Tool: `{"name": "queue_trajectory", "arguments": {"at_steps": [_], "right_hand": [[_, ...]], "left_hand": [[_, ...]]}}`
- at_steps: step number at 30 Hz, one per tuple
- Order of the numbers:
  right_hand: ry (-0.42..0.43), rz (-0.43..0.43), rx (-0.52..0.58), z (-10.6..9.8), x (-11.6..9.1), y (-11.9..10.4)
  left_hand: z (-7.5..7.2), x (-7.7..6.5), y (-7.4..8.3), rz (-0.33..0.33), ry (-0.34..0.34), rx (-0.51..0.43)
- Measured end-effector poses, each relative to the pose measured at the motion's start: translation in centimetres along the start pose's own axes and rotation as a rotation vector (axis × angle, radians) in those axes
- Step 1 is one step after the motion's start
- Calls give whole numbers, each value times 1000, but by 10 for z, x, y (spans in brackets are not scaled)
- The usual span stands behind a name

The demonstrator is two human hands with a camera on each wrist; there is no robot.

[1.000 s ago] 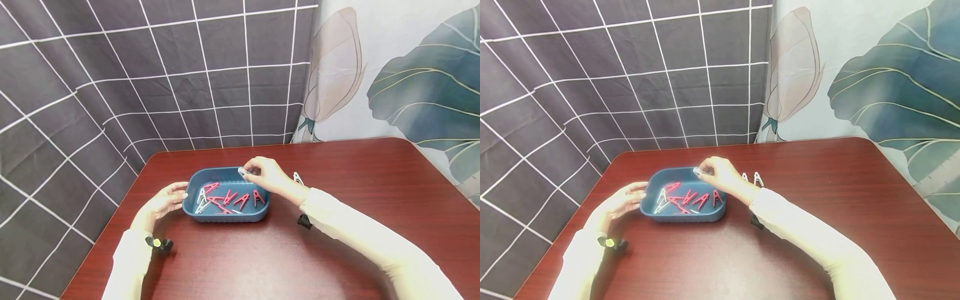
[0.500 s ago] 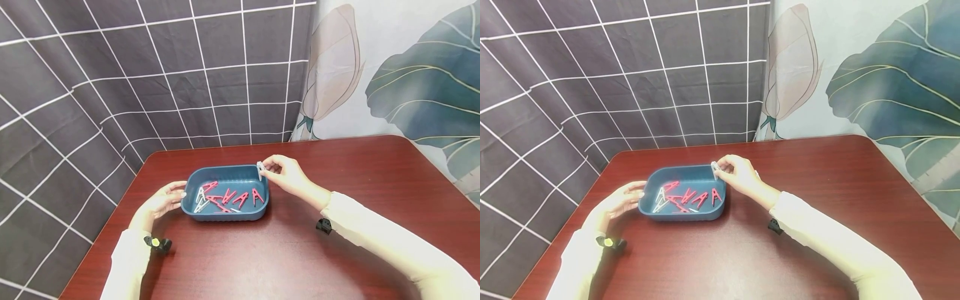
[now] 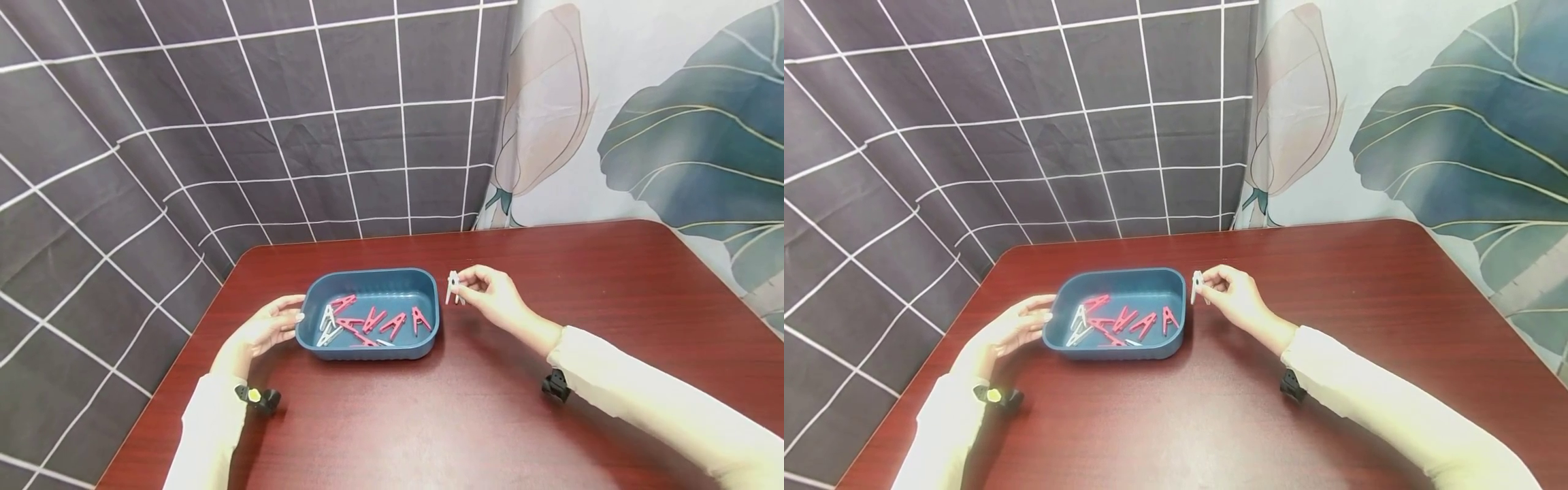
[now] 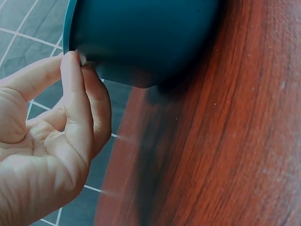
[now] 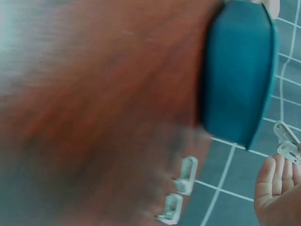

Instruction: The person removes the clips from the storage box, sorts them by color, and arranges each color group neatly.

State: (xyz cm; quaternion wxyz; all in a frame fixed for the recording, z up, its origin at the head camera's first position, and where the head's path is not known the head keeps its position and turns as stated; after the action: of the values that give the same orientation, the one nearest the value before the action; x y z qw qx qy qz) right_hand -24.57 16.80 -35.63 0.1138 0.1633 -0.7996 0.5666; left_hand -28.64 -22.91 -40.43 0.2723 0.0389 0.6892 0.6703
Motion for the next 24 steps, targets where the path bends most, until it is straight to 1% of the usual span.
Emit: {"name": "queue_trajectory", "arguments": {"at_steps": [2,7,16,20,23,24], "right_hand": [[-19,19,-12,1,-4,6],[-64,88,2,2,-10,21],[-152,271,66,9,-19,38],[-173,359,74,12,-20,45],[-198,426,76,13,-21,50],[-205,443,76,13,-21,51]], "left_hand": [[-1,0,-2,1,0,3],[-2,2,-4,11,8,23],[-3,3,-2,7,11,17],[-4,3,-4,1,13,1],[-5,3,-5,12,-4,-2],[-5,3,-5,24,-20,-1]]}}
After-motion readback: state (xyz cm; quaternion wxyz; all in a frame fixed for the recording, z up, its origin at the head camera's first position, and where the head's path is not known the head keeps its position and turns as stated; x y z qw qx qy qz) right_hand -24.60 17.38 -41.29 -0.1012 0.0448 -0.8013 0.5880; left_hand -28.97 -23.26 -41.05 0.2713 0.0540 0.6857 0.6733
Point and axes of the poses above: each hand's wrist, its own x-axis towards the middle knuckle, its own z-axis out of the palm, y = z × x, the point moved 5 cm from there along x, towards the middle knuckle, and after that the axes turned 7 degrees about -z, right-handed, at the moved point
